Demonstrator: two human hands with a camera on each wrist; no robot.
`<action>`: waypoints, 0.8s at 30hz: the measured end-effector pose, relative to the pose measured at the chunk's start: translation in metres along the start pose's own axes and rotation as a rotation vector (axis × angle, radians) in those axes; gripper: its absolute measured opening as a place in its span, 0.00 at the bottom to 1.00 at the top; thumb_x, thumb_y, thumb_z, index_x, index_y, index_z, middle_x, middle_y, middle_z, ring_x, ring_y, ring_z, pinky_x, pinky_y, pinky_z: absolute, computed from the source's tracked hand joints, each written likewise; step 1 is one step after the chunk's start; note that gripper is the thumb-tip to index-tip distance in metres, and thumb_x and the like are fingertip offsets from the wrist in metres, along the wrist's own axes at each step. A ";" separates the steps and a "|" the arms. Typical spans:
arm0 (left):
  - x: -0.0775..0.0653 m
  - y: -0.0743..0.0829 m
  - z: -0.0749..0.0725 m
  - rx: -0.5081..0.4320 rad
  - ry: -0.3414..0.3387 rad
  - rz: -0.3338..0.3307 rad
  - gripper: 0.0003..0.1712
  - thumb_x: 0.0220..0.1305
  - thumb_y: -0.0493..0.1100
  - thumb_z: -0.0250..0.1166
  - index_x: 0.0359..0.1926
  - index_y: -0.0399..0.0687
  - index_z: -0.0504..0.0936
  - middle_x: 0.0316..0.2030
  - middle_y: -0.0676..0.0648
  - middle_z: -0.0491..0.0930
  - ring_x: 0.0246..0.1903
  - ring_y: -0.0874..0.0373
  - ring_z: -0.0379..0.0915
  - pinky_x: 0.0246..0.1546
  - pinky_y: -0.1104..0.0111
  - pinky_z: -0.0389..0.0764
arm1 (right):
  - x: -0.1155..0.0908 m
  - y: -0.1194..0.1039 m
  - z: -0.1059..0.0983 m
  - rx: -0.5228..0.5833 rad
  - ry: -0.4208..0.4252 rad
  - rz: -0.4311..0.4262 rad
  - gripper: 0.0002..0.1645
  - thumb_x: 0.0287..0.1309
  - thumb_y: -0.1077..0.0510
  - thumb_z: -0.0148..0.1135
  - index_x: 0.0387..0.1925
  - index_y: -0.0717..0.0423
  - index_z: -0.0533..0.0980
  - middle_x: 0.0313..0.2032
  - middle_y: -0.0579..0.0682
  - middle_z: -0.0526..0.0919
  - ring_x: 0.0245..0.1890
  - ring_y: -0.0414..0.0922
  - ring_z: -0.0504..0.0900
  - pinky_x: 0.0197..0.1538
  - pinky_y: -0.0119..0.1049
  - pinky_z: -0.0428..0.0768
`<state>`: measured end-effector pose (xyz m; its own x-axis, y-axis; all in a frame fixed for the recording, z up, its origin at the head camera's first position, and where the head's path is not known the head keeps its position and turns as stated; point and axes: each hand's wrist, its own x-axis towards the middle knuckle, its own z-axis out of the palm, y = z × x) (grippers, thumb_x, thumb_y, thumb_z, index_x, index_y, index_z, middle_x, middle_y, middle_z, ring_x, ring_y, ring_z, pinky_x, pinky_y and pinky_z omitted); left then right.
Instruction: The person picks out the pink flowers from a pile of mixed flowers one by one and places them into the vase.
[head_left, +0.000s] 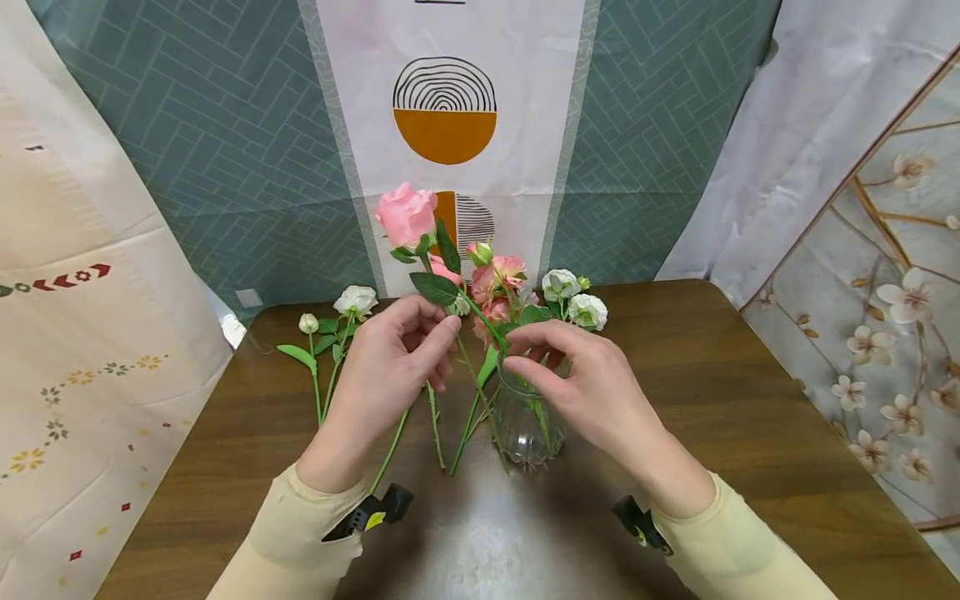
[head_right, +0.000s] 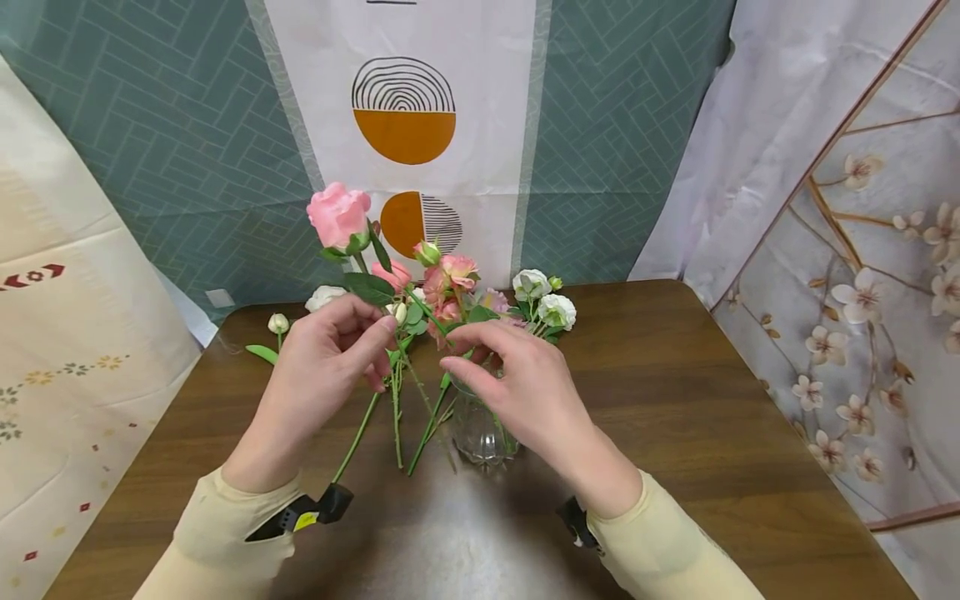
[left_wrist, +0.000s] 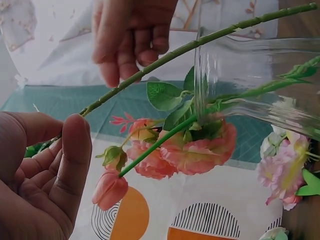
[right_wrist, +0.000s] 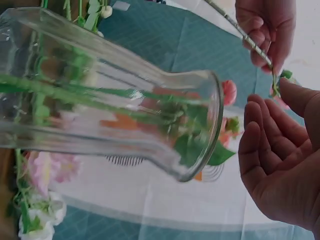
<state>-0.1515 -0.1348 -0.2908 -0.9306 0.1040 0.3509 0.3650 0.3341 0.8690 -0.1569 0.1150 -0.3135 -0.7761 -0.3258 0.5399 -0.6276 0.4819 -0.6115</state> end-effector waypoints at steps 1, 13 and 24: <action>0.000 0.000 0.001 0.000 0.001 0.002 0.06 0.80 0.42 0.69 0.45 0.44 0.84 0.29 0.44 0.84 0.20 0.47 0.82 0.25 0.57 0.87 | 0.002 -0.002 0.001 0.009 -0.013 -0.006 0.14 0.66 0.55 0.82 0.51 0.44 0.90 0.41 0.31 0.89 0.37 0.34 0.83 0.42 0.40 0.84; -0.001 0.002 0.008 0.041 0.014 0.011 0.04 0.79 0.42 0.70 0.44 0.47 0.86 0.27 0.42 0.85 0.18 0.48 0.81 0.21 0.58 0.83 | 0.013 -0.008 0.008 -0.013 -0.076 -0.021 0.07 0.70 0.51 0.79 0.47 0.40 0.91 0.42 0.31 0.89 0.39 0.34 0.84 0.42 0.43 0.84; -0.002 0.003 0.012 0.039 0.010 0.015 0.05 0.79 0.43 0.71 0.45 0.47 0.87 0.27 0.48 0.84 0.19 0.50 0.81 0.22 0.59 0.84 | 0.015 -0.011 0.011 0.007 -0.139 0.002 0.04 0.70 0.51 0.79 0.44 0.38 0.90 0.38 0.29 0.88 0.37 0.33 0.83 0.41 0.41 0.84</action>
<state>-0.1492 -0.1225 -0.2932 -0.9246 0.1005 0.3675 0.3777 0.3691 0.8492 -0.1620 0.0962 -0.3052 -0.7781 -0.4347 0.4534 -0.6260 0.4770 -0.6169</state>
